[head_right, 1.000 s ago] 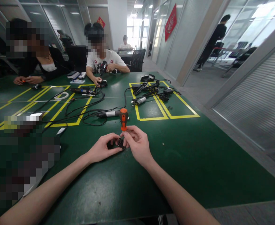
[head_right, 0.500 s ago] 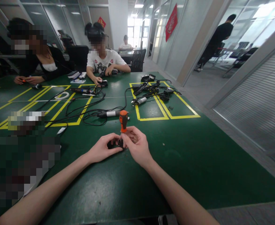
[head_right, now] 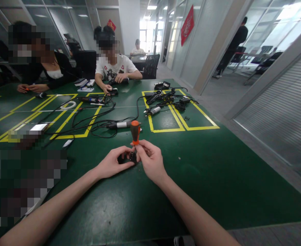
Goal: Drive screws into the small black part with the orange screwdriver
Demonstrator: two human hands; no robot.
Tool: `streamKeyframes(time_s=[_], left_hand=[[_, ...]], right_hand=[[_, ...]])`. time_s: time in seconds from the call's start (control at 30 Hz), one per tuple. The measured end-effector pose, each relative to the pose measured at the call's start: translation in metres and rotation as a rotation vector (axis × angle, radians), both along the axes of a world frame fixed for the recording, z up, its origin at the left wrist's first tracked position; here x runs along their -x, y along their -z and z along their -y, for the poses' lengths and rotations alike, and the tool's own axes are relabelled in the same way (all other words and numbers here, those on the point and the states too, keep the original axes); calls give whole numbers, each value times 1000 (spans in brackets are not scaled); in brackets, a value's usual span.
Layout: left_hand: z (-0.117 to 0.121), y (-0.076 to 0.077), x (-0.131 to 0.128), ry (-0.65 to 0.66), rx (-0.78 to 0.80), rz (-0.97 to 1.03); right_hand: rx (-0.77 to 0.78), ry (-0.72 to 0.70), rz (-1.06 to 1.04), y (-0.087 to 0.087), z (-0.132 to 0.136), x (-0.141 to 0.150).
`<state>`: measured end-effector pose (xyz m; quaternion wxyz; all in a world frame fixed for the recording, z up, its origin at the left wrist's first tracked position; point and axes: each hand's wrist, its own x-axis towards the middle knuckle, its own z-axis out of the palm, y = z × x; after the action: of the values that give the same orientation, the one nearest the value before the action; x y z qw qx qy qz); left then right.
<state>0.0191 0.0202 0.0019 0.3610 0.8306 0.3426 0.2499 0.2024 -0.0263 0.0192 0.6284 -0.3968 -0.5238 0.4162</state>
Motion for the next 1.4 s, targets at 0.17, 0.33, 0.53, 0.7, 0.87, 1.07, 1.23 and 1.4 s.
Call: streamKeyframes(time_s=[0.17, 0.33, 0.53, 0.7, 0.87, 1.07, 1.23, 1.4], left_hand=[[0, -1, 0, -5, 2, -7], [0, -1, 0, -4, 4, -13], [-1, 0, 0, 6, 3, 10], [0, 0, 0, 8, -3, 5], [0, 0, 0, -7, -10, -18], [0, -2, 0, 0, -4, -14], [0, -2, 0, -4, 5, -12], [0, 0, 0, -4, 3, 5]], right_hand=[[8, 10, -31, 1, 1, 0], [27, 86, 19, 3, 1, 0], [-77, 119, 73, 2, 0, -2], [-49, 145, 71, 3, 0, -2], [-31, 156, 86, 4, 2, -2], [-83, 166, 164, 1, 5, -3], [-179, 175, 239, -2, 6, -3], [-181, 194, 212, -1, 5, -2]])
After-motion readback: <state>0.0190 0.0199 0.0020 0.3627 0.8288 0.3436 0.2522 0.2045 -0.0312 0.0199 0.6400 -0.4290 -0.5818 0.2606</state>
